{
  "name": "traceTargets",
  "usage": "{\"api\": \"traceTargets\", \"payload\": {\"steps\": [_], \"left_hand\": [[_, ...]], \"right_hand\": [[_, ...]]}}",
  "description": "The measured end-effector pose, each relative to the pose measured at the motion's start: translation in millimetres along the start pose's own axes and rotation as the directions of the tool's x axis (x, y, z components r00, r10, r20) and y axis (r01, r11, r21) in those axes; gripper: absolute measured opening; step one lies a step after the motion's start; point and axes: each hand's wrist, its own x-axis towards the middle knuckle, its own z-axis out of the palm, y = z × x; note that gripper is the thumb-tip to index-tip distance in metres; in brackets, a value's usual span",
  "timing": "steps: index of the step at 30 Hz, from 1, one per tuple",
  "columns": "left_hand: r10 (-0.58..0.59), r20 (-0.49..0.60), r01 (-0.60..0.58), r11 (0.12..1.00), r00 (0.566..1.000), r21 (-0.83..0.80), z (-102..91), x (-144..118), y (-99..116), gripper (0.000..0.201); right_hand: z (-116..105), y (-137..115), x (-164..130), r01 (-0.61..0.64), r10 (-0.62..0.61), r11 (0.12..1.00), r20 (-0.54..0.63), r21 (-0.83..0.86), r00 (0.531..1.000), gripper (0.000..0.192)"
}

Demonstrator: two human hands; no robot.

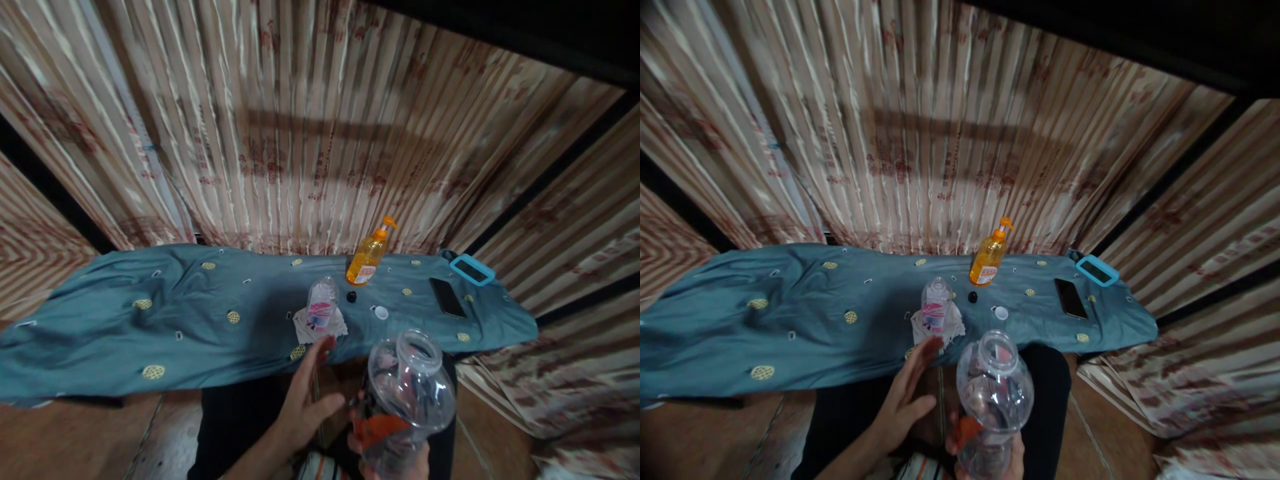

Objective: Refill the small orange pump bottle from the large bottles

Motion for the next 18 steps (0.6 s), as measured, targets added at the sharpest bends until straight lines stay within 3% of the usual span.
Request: {"api": "traceTargets", "payload": {"steps": [2, 6, 12, 18], "left_hand": [[0.042, -0.149, -0.014, 0.984, 0.988, 0.178, -18.8, 12, -5, 0.072], [0.168, -0.331, -0.014, 0.908, 0.928, 0.419, -38.6, 52, -23, 0.091], [0.199, -0.37, 0.011, 0.869, 0.907, 0.494, -32.9, 101, -68, 0.101], [0.18, -0.397, 0.034, 0.879, 0.9, 0.476, -35.4, 104, -98, 0.107]], "right_hand": [[7, -7, 1, -0.038, 0.035, 0.991, 0.021, 0.126, 0.999, 0.065], [11, -14, -3, -0.037, 0.031, 0.958, 0.026, 0.286, 0.999, 0.054], [8, -10, -12, -0.029, 0.026, 0.929, 0.013, 0.369, 1.0, 0.047], [6, -12, -15, -0.05, 0.039, 0.936, 0.037, 0.348, 0.999, 0.061]]}}
